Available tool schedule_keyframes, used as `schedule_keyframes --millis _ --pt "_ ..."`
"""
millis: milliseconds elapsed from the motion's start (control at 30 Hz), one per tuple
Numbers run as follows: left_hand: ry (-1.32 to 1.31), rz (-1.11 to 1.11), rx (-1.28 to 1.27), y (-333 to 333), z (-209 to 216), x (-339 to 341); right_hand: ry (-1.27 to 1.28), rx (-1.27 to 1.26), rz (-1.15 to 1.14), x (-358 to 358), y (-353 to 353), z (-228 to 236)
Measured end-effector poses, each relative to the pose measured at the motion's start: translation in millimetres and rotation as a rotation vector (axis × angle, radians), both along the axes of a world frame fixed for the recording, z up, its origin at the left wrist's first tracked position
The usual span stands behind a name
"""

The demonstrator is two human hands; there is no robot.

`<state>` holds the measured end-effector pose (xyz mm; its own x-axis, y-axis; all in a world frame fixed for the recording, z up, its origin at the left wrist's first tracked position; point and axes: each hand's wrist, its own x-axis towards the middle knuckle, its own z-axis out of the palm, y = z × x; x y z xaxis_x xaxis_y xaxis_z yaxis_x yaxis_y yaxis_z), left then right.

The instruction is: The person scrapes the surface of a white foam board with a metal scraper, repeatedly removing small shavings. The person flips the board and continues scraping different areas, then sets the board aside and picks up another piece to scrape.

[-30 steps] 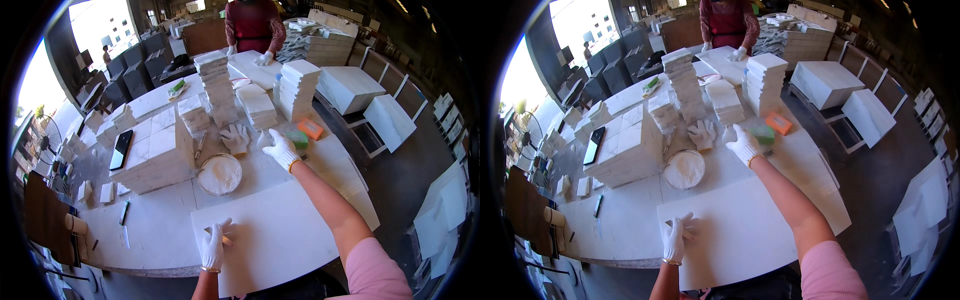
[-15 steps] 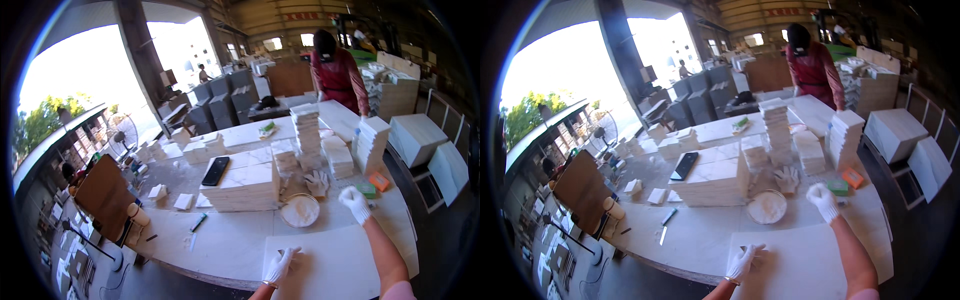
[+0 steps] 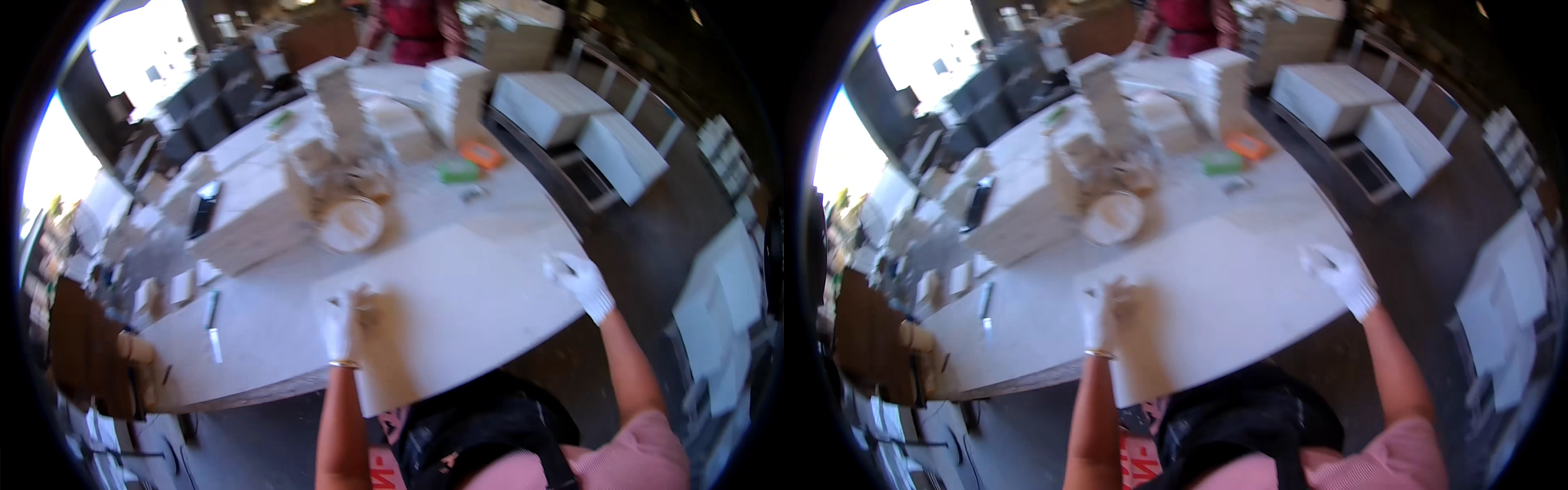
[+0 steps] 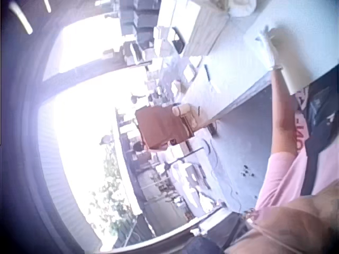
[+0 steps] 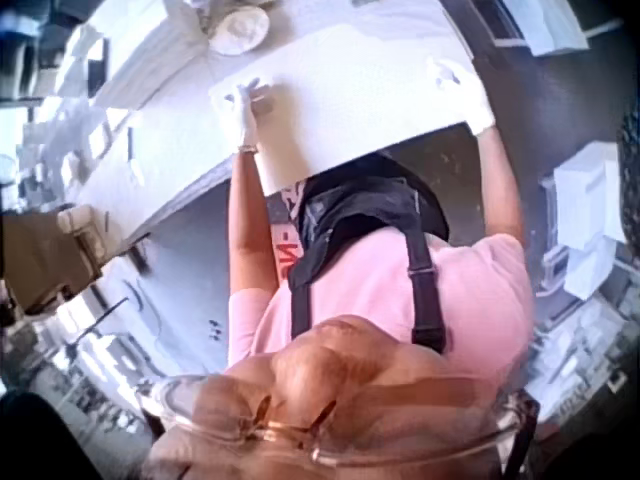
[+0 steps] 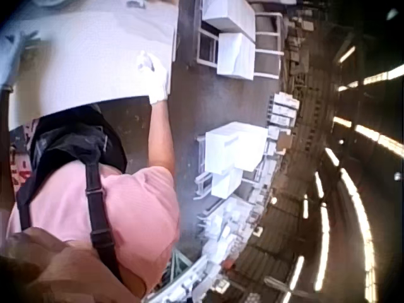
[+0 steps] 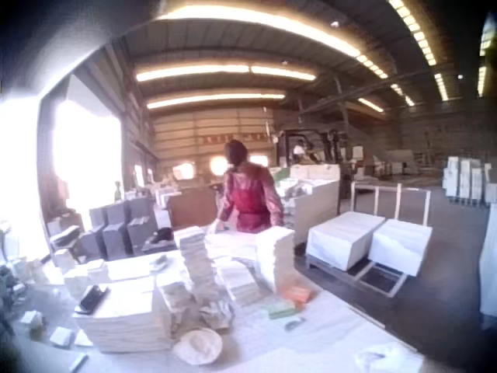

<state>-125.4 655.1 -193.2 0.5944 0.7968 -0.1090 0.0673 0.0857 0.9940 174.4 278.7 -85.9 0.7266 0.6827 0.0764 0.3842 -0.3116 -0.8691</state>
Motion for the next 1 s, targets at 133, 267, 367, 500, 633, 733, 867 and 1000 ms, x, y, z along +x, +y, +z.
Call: schedule_keyframes --millis 133,267,367,500,633,733,867,1000 --pt "-0.048 -0.056 -0.183 -29.3 65.5 3.3 0.283 0.107 -0.021 -9.1 -32.0 -1.0" --pt "-0.048 -0.07 -0.147 -24.9 59.8 -0.5 0.191 -0.066 -0.031 -21.7 -33.3 12.2" --pt "-0.06 -0.043 -0.111 -22.1 54.7 1.6 0.147 -0.097 -0.052 -26.6 -33.1 10.8" --pt "-0.052 -0.026 -0.132 -23.6 53.4 2.3 0.084 -0.248 -0.051 -29.0 -39.6 14.2" --pt "-0.043 -0.021 -0.156 -20.0 50.5 -0.9 0.033 -0.311 -0.03 -29.1 -43.6 12.5" --pt "-0.033 -0.022 -0.16 -22.1 52.7 1.8 -0.032 -0.36 -0.021 -26.0 -48.1 7.1" --pt "0.001 -0.027 -0.148 -23.8 56.9 2.2 -0.078 -0.41 -0.006 -25.0 -47.8 7.3" --pt "0.009 -0.016 -0.174 -26.8 60.4 3.3 -0.095 -0.425 -0.004 -26.5 -45.4 11.2"
